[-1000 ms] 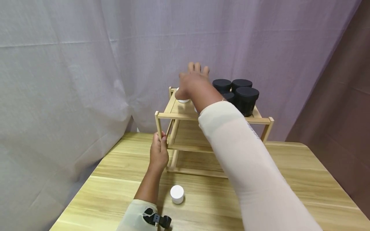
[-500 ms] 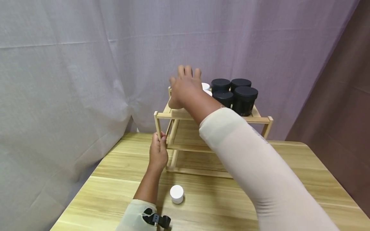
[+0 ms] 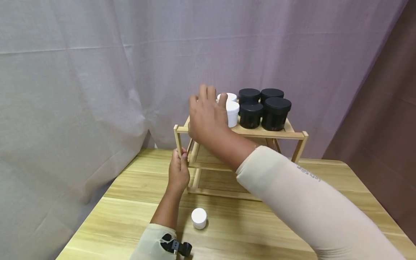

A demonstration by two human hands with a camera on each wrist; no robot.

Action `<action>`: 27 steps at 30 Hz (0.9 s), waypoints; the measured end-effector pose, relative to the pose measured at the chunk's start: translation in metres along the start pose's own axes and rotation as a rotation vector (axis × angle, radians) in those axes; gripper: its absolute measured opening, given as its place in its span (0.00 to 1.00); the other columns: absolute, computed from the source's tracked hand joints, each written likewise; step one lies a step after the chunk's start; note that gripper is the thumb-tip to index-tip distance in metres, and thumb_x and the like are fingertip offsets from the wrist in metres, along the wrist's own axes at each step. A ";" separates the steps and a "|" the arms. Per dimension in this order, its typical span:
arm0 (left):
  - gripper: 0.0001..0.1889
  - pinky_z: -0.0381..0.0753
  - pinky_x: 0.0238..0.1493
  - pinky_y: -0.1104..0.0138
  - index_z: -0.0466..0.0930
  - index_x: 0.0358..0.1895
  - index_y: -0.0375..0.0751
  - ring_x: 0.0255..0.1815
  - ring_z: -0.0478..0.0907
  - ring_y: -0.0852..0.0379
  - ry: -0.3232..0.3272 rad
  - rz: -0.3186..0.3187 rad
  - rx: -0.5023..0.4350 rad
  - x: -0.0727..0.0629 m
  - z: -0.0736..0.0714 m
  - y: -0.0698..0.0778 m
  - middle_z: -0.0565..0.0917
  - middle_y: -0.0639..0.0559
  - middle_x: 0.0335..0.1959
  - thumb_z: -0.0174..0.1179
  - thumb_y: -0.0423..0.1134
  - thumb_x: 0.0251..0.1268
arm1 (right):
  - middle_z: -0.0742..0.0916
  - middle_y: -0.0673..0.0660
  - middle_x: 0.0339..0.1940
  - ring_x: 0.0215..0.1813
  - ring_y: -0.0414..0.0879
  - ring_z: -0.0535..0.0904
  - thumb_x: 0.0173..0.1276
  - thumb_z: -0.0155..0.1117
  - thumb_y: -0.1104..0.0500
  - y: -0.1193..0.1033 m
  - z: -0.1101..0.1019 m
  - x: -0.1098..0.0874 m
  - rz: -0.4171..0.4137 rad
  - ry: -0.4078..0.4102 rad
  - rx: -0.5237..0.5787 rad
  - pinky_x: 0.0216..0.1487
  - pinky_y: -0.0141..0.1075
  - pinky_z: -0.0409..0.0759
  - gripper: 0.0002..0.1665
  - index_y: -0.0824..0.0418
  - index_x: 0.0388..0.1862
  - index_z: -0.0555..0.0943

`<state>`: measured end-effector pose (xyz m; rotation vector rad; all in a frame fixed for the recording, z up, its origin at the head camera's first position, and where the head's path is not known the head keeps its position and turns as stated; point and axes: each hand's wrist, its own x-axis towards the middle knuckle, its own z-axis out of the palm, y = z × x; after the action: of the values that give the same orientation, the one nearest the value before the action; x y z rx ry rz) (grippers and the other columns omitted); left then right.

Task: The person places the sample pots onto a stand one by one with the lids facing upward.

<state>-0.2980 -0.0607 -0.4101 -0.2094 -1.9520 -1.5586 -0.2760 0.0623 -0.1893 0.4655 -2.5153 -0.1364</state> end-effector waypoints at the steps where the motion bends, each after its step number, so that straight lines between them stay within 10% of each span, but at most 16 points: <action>1: 0.06 0.73 0.39 0.66 0.74 0.55 0.34 0.32 0.69 0.58 0.000 0.000 0.000 0.000 0.000 0.000 0.79 0.36 0.36 0.49 0.32 0.88 | 0.73 0.65 0.57 0.65 0.65 0.64 0.72 0.66 0.46 -0.001 0.001 -0.003 -0.001 0.030 0.002 0.63 0.65 0.66 0.26 0.61 0.61 0.77; 15: 0.07 0.72 0.37 0.66 0.73 0.55 0.33 0.31 0.69 0.59 0.006 0.022 0.014 -0.001 -0.003 0.000 0.77 0.37 0.33 0.48 0.33 0.88 | 0.79 0.59 0.38 0.49 0.60 0.74 0.68 0.68 0.54 -0.008 0.017 -0.050 -0.220 0.482 0.110 0.54 0.61 0.67 0.12 0.60 0.32 0.79; 27: 0.07 0.71 0.35 0.68 0.73 0.57 0.33 0.31 0.69 0.58 -0.015 0.013 0.014 0.000 -0.006 -0.002 0.78 0.35 0.34 0.48 0.33 0.89 | 0.77 0.56 0.33 0.28 0.49 0.71 0.68 0.72 0.56 -0.003 0.021 -0.085 -0.330 0.372 0.236 0.26 0.39 0.67 0.11 0.61 0.35 0.81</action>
<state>-0.2964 -0.0668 -0.4110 -0.2286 -1.9686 -1.5387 -0.2205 0.0895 -0.2520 0.9118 -2.0825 0.1149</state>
